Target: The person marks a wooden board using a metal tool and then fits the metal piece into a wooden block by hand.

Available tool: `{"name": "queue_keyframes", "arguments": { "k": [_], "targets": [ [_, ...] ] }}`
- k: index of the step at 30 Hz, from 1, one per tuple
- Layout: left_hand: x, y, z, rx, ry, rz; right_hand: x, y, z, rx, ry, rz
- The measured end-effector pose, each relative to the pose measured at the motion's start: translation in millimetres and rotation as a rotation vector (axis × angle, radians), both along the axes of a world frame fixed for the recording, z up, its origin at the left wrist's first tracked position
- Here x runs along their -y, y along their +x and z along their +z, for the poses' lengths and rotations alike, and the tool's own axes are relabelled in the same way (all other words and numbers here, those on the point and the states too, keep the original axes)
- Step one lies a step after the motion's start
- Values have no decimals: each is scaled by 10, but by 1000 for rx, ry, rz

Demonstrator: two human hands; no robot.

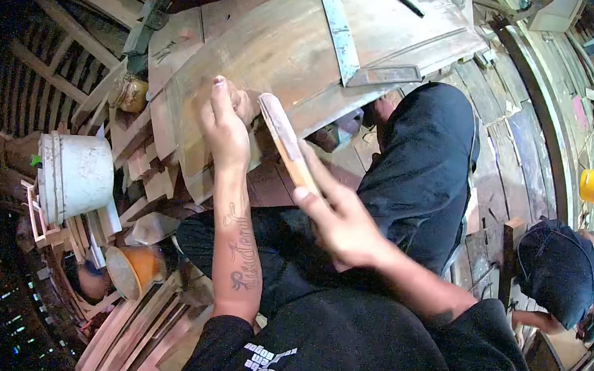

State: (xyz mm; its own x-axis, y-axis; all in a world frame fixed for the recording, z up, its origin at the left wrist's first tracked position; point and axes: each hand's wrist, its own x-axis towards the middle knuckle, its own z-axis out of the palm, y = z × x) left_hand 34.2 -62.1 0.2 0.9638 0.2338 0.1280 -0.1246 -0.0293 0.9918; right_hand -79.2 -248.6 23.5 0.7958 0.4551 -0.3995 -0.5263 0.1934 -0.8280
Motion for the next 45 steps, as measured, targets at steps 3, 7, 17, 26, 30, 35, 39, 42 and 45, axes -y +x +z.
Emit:
{"name": "queue_keyframes", "arguments": {
  "k": [3,7,17,26,30,35,39,42,45],
  "targets": [
    [-82,-9,-4,25,-90,40,132,86,-258,280,-124,-8],
    [-155,-345,297,44,-758,81,138,471,2,537,-227,-247],
    [-51,-750,640,146,-868,158,-192,1101,150,1316,-744,-340],
    [118,-668,363,196,-793,-56,-271,712,-78,1034,-109,-161],
    [211,-654,392,151,-380,207,-165,742,-39,983,-141,-253],
    [238,-817,268,127,-22,28,-167,769,-110,1084,-187,-316],
    [226,-860,221,104,-126,20,-180,744,-119,1055,-207,-286],
    [233,-863,225,103,-161,-2,-228,763,-195,1137,-198,-327],
    [217,-856,229,98,-183,16,-233,722,-173,1045,-236,-285]
  ]
}}
